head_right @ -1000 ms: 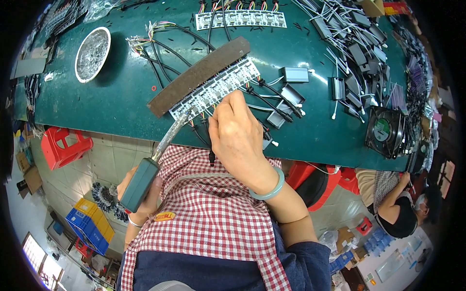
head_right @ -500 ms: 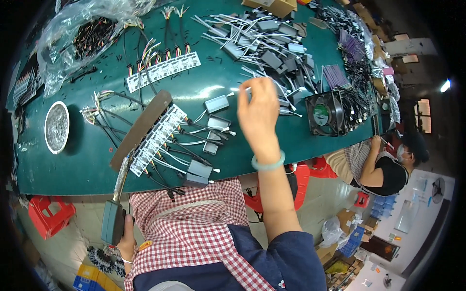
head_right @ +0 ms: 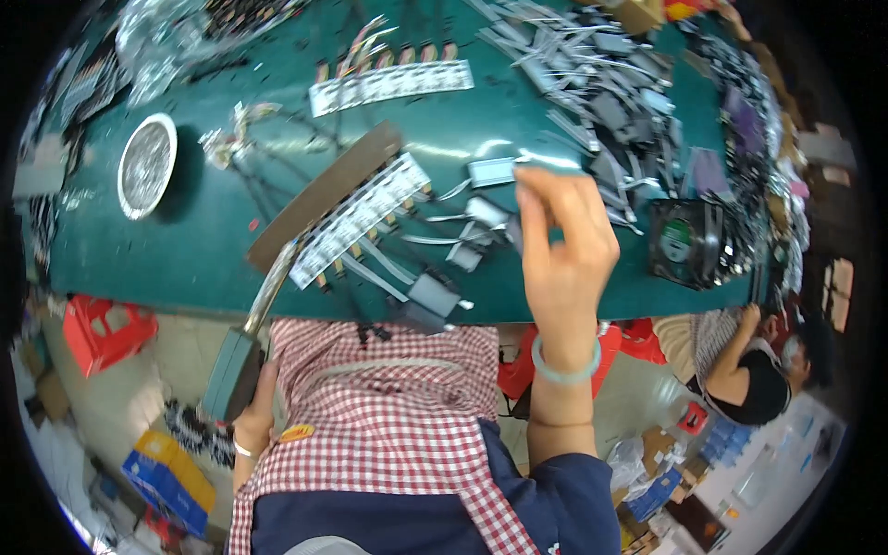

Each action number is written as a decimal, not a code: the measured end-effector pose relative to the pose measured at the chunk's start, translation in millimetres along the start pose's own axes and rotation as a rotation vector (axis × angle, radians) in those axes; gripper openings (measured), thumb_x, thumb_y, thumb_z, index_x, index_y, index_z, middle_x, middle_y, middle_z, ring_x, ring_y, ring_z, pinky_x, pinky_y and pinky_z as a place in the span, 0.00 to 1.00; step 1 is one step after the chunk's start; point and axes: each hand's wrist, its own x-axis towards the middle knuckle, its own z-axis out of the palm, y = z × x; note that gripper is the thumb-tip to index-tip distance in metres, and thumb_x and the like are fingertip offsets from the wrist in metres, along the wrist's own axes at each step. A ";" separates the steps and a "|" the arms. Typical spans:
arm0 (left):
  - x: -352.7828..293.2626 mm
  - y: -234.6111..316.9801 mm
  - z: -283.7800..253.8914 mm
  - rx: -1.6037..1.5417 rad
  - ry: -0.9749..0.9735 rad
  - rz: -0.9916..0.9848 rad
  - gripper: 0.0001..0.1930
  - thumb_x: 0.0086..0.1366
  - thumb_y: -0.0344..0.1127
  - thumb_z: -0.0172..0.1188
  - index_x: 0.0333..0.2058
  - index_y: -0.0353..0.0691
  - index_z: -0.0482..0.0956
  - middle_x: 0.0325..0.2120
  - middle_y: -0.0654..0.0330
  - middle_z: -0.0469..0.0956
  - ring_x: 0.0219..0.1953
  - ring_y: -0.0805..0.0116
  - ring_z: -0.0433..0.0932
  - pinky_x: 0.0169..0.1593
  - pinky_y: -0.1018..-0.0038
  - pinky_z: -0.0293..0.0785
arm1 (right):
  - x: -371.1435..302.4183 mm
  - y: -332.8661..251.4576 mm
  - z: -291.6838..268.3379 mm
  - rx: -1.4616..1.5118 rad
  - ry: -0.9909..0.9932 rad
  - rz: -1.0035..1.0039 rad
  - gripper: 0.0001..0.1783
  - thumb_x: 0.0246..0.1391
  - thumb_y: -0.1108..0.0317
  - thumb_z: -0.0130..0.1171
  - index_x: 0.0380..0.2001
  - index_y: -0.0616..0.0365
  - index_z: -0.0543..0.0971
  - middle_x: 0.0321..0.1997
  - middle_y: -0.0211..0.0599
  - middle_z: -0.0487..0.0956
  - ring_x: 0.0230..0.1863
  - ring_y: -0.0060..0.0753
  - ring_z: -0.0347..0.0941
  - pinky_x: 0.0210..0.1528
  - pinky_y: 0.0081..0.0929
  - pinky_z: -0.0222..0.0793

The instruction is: The person solders wires onto circuit boards using a soldering gun, positioning wires against the boards by hand and applying the tip to secure the connections.

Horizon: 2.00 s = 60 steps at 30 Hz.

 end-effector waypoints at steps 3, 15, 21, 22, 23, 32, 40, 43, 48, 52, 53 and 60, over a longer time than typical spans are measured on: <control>4.6 8.8 -0.7 -0.065 0.030 -0.038 0.12 0.50 0.21 0.67 0.36 0.28 0.82 0.33 0.46 0.82 0.31 0.52 0.84 0.35 0.68 0.80 | -27.8 -48.7 4.0 0.098 -0.237 -0.156 0.10 0.48 0.82 0.65 0.36 0.61 0.82 0.29 0.37 0.77 0.29 0.34 0.76 0.29 0.27 0.71; -17.4 4.3 -14.8 -0.079 0.022 0.032 0.14 0.47 0.20 0.67 0.36 0.26 0.81 0.35 0.46 0.82 0.34 0.53 0.85 0.37 0.69 0.81 | -85.0 -59.9 96.2 0.073 -0.286 -0.279 0.11 0.42 0.82 0.68 0.31 0.60 0.82 0.24 0.34 0.71 0.21 0.31 0.71 0.21 0.27 0.66; -21.6 0.7 -11.2 -0.121 0.070 0.012 0.13 0.51 0.26 0.70 0.36 0.29 0.82 0.31 0.48 0.81 0.29 0.55 0.83 0.35 0.69 0.78 | -87.4 -63.6 99.9 0.031 -0.238 -0.291 0.11 0.41 0.82 0.68 0.30 0.60 0.82 0.24 0.33 0.70 0.21 0.32 0.71 0.22 0.28 0.66; -21.6 0.6 -10.5 -0.143 0.073 0.003 0.13 0.51 0.25 0.70 0.36 0.27 0.82 0.32 0.48 0.82 0.30 0.55 0.83 0.35 0.69 0.79 | -87.5 -63.5 100.5 0.026 -0.230 -0.297 0.11 0.41 0.82 0.68 0.30 0.60 0.82 0.24 0.33 0.70 0.21 0.33 0.71 0.22 0.28 0.66; -21.1 0.2 -10.0 -0.144 0.074 0.003 0.13 0.51 0.25 0.70 0.36 0.27 0.82 0.32 0.48 0.82 0.30 0.55 0.83 0.35 0.69 0.79 | -87.3 -63.4 100.9 0.024 -0.231 -0.298 0.11 0.41 0.82 0.68 0.30 0.60 0.82 0.24 0.33 0.70 0.21 0.33 0.71 0.22 0.28 0.66; -17.9 1.1 -5.9 -0.152 0.034 0.064 0.11 0.49 0.22 0.69 0.32 0.27 0.80 0.31 0.48 0.81 0.30 0.53 0.83 0.34 0.68 0.79 | -87.6 -62.9 102.5 -0.016 -0.250 -0.328 0.11 0.40 0.82 0.68 0.30 0.60 0.81 0.24 0.34 0.70 0.22 0.34 0.72 0.22 0.29 0.67; -18.0 0.0 -2.1 -0.137 0.034 0.076 0.10 0.48 0.22 0.69 0.31 0.28 0.80 0.30 0.49 0.80 0.29 0.53 0.83 0.32 0.69 0.78 | -87.4 -65.9 101.6 -0.025 -0.259 -0.334 0.08 0.42 0.81 0.68 0.27 0.61 0.79 0.23 0.35 0.68 0.22 0.35 0.70 0.22 0.32 0.66; -15.6 1.4 -3.1 -0.118 0.013 0.079 0.10 0.49 0.22 0.69 0.31 0.28 0.80 0.30 0.49 0.80 0.29 0.54 0.83 0.31 0.70 0.78 | -88.4 -65.3 102.2 -0.029 -0.259 -0.336 0.08 0.42 0.81 0.68 0.28 0.62 0.79 0.23 0.36 0.68 0.22 0.36 0.70 0.23 0.32 0.66; -14.0 0.1 -2.8 -0.117 0.012 0.094 0.09 0.49 0.22 0.68 0.31 0.27 0.81 0.29 0.49 0.80 0.28 0.55 0.82 0.30 0.71 0.77 | -89.2 -64.0 101.0 -0.043 -0.280 -0.353 0.08 0.41 0.80 0.65 0.29 0.63 0.79 0.25 0.36 0.67 0.25 0.36 0.71 0.23 0.32 0.67; -12.3 -0.2 -2.5 -0.111 0.010 0.110 0.09 0.49 0.22 0.68 0.31 0.27 0.80 0.28 0.50 0.79 0.27 0.56 0.82 0.29 0.71 0.77 | -88.5 -65.7 101.7 -0.028 -0.273 -0.330 0.08 0.42 0.82 0.68 0.27 0.62 0.78 0.23 0.36 0.68 0.23 0.37 0.70 0.23 0.33 0.66; -12.1 -0.3 -2.5 -0.111 0.010 0.109 0.09 0.49 0.22 0.68 0.31 0.27 0.80 0.28 0.50 0.79 0.27 0.56 0.82 0.29 0.71 0.77 | -88.4 -65.6 101.7 -0.027 -0.273 -0.330 0.08 0.42 0.82 0.68 0.27 0.62 0.78 0.23 0.36 0.68 0.23 0.37 0.70 0.23 0.33 0.66; -8.8 4.0 -3.9 -0.134 0.006 0.081 0.09 0.47 0.21 0.66 0.29 0.27 0.79 0.27 0.50 0.78 0.25 0.57 0.81 0.27 0.73 0.74 | -87.7 -66.2 101.7 -0.028 -0.277 -0.334 0.08 0.42 0.82 0.67 0.27 0.63 0.78 0.23 0.37 0.68 0.23 0.37 0.70 0.23 0.33 0.66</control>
